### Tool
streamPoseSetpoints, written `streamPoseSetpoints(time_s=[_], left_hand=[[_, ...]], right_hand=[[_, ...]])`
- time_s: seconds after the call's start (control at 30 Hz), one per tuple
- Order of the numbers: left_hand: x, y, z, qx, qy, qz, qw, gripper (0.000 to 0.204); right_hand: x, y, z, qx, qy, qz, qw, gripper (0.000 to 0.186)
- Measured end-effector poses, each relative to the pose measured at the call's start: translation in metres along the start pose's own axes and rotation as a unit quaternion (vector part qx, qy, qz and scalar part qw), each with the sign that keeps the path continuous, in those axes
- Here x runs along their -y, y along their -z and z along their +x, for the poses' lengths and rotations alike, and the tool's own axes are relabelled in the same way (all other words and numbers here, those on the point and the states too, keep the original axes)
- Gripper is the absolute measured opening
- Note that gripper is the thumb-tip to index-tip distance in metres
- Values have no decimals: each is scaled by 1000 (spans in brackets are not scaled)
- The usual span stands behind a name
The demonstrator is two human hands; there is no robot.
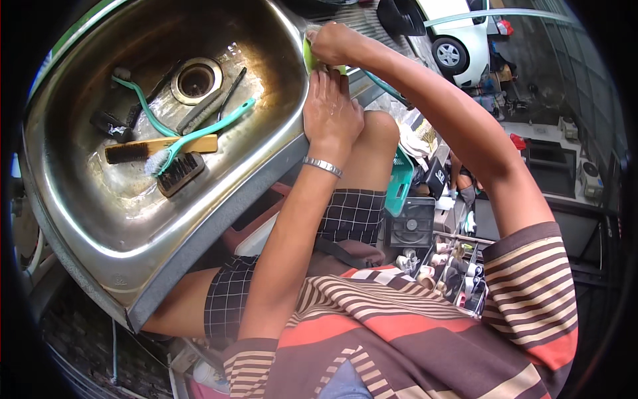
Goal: Scrubbing and rinsing shoe insoles in a sink with a brush and water.
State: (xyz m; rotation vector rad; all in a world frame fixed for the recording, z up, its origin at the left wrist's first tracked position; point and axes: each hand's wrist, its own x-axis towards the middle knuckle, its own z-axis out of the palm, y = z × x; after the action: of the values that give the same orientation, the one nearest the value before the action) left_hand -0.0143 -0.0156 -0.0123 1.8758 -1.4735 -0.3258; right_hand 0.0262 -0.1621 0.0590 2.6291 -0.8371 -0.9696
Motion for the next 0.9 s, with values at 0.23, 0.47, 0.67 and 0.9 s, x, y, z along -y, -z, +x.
streamPoseSetpoints(time_s=[0.23,0.47,0.67,0.9], left_hand=[[-10,3,-2,-24,7,22,999,67],[8,-8,-4,-105,8,59,993,65],[13,-3,-14,-119,-11,23,993,64],[-3,-1,-5,-101,-16,16,995,64]], right_hand=[[17,6,6,83,116,-71,987,43],[-19,-6,-23,-209,47,-58,975,39],[-88,28,6,-266,-203,215,918,55],[-119,26,65,-244,-121,150,950,58]])
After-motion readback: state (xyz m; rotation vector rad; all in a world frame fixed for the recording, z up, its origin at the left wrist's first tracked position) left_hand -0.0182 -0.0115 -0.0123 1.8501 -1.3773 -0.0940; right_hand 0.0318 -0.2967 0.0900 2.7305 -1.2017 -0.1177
